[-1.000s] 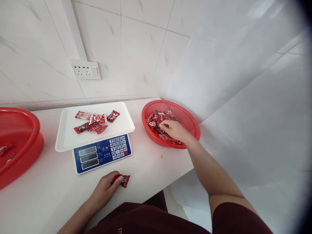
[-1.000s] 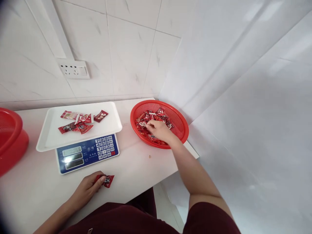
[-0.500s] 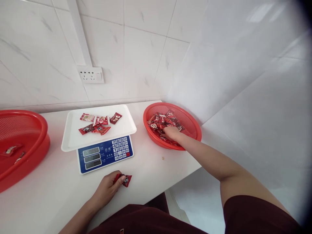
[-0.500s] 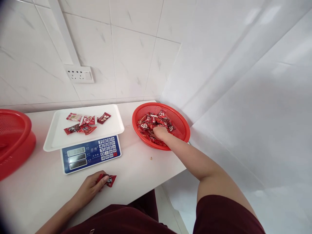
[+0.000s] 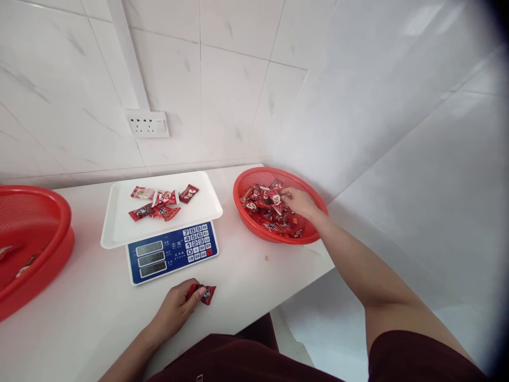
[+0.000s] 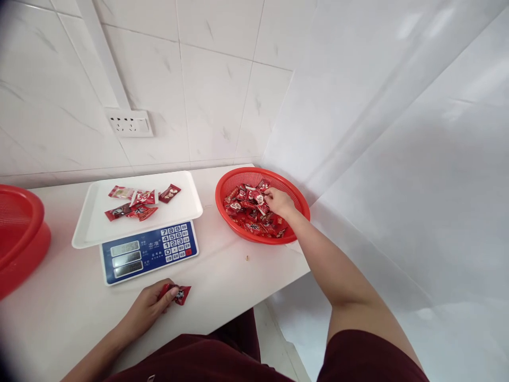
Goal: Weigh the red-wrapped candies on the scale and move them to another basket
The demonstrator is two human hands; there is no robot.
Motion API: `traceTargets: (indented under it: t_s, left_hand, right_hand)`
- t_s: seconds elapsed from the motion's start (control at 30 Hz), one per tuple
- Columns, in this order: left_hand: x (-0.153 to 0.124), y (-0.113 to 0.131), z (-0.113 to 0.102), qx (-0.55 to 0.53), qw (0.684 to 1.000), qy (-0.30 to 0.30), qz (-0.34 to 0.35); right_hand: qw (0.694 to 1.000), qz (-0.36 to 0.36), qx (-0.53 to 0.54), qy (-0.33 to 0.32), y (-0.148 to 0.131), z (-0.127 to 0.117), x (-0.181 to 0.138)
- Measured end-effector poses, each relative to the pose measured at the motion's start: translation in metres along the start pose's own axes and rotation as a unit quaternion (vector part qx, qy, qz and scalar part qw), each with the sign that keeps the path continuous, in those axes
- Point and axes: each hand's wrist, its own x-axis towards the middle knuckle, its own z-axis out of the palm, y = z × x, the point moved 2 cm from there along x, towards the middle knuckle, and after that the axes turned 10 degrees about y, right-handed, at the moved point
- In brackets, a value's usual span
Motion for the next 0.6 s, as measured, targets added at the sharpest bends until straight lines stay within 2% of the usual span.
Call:
traceTargets:
  t_s: [0.07,0.2,0.3,0.4,0.6]
  left_hand:
    - [0.0,0.0,0.0,-0.003,1.0,-0.001,0.001]
    - [0.001,-0.001,0.0,-0.005,1.0,0.001,-0.002]
    - [0.001,0.0,0.0,0.0,1.0,0.002,-0.005]
    - [0.001,-0.001,0.0,0.002,1.0,0.001,-0.006]
    - [0.001,-0.001,0.001,0.008,1.0,0.0,-0.004]
  right_hand:
    - [0.999,-0.007,0.006,-0.041,0.003,-0.003,-0.003]
    - [0.981,-0.048,0.014,-0.186,0.002,0.002,-0.011]
    - [0.97,-0.052,0.003,-0.237,0.002,0.01,-0.018]
    - [0.973,-0.038,0.005,-0.227,0.005,0.018,-0.023]
    - [0.989,-0.011,0.068,-0.134,0.015,0.026,-0.023]
